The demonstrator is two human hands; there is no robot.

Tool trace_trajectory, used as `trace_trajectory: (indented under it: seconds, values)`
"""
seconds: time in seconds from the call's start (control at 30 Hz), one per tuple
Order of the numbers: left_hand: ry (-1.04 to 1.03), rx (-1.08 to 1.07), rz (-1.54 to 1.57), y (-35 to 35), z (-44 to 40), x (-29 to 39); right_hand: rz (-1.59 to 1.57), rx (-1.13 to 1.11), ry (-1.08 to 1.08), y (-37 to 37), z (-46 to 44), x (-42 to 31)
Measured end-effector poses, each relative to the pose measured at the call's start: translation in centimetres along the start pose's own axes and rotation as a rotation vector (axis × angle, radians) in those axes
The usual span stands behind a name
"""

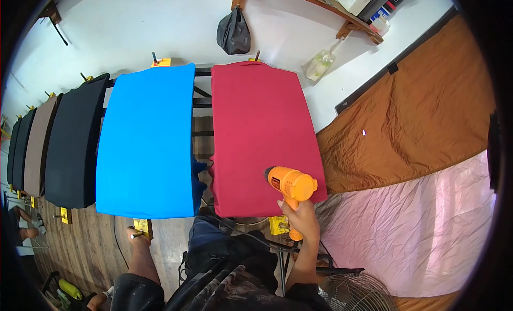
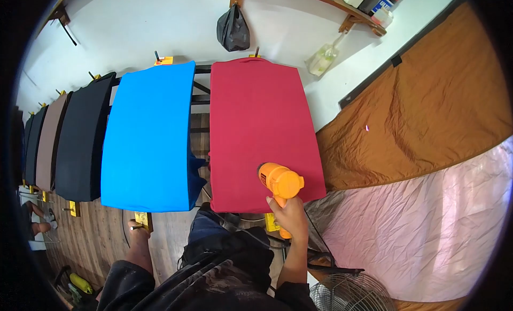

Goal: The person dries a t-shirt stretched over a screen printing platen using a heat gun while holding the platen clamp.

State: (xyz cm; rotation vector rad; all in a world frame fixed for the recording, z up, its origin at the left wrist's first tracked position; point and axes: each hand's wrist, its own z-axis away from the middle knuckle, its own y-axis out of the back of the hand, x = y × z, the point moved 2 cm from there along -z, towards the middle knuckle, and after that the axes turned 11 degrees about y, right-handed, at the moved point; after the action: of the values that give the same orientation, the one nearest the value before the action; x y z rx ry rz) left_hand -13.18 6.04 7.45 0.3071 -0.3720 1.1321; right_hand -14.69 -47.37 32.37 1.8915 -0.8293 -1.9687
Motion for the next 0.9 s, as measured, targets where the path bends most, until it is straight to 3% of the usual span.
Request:
trace_trajectory:
  seconds: [0.13, 0.2, 0.3, 0.37, 0.47, 0.63, 0.9]
  values:
    - [-0.027, -0.101, 0.017, 0.1, 0.2, -0.3, -0.042, 0.006, -0.092, 0.2, -0.6, -1.0]
    - [-0.061, -0.04, 0.057, 0.0, -0.2, -0.1, -0.023, -0.048, -0.045, 0.3, -1.0, -0.2]
    - [-0.054, -0.03, 0.103, -0.2, 1.4, -0.5, -0.247, -0.029, -0.163, 0.0, -1.0, 0.2]
    - [-0.04, -0.097, 0.155, -0.4, 0.9, -0.7, -0.208, 0.009, -0.135, -0.5, -1.2, -0.2]
    - [-0.09, 0.043, 0.104, -0.7, 3.1, -0.7, -0.239, -0.023, -0.139, -0.5, -1.1, 0.1]
    - [-0.101, 0.093, 0.116, -1.0, 3.5, -0.6, -0.192, 0.022, -0.165, -0.7, -1.3, -1.0]
    - [-0.069, -0.036, 0.161, 0.0, -0.6, -0.8, -0.148, 0.01, -0.125, -0.5, -1.2, -0.6]
